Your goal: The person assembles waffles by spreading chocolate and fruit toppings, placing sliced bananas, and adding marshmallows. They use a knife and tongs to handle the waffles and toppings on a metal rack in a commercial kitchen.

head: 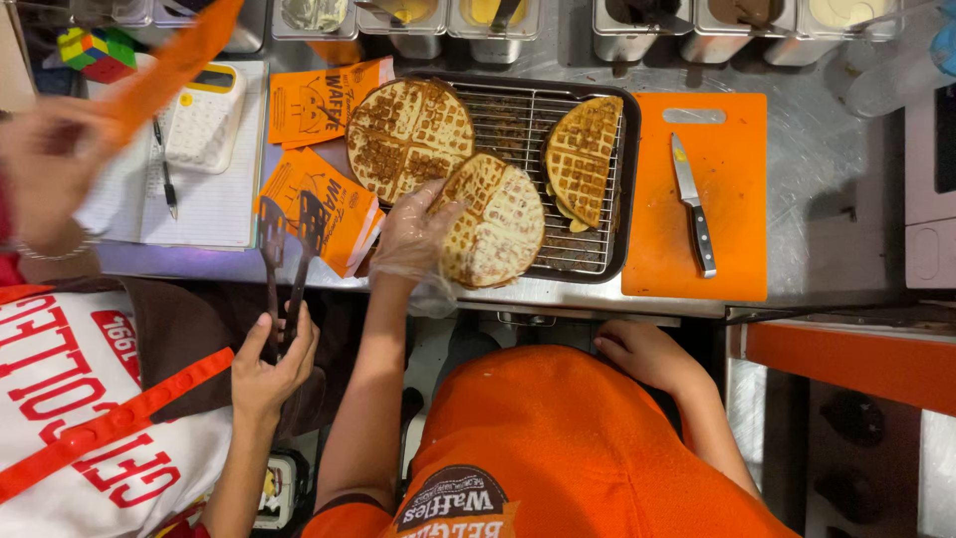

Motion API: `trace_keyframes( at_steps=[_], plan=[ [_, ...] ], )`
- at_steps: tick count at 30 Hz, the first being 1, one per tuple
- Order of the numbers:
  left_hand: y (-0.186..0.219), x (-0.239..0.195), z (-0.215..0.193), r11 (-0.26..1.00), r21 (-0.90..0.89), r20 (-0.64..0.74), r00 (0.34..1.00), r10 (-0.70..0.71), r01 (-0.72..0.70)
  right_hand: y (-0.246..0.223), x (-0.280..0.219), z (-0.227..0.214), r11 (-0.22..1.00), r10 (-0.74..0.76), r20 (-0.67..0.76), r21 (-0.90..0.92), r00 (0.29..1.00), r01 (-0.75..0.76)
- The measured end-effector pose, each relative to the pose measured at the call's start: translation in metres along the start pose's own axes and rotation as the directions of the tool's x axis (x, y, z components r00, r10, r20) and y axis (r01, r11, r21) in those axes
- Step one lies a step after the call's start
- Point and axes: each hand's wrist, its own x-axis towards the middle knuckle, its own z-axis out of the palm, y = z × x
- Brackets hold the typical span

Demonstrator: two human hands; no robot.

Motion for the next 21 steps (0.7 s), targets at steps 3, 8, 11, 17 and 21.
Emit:
trace_keyframes(
  at_steps=[3,8,11,17,21],
  plan=[
    [0.012,0.002,-0.020,0.947,0.158,0.134,0.957,0.259,-0.278,-0.001,0.002,-0.002,1.000,0.008,0.016,0.003,1.000,-0.008],
    [0.047,0.017,-0.045,0.560,0.323,0.282,0.642,0.713,-0.763,-0.001,0.005,-0.002,1.000,-0.025,0.008,-0.001,1.000,0.025],
    [0.078,0.028,-0.054,0.584,0.324,0.437,0.666,0.605,-0.744,0.003,0.005,-0.001,0.999,-0.031,-0.004,0.013,1.000,0.031],
    [0.169,0.011,-0.058,0.385,0.356,0.664,0.521,0.536,-0.851,0.015,-0.002,0.005,0.997,-0.025,-0.052,0.068,0.998,0.028],
    [0.214,-0.005,-0.028,0.211,0.687,0.706,0.708,0.031,-0.695,0.022,-0.004,0.007,0.997,-0.003,-0.056,0.071,0.998,0.007]
  ],
)
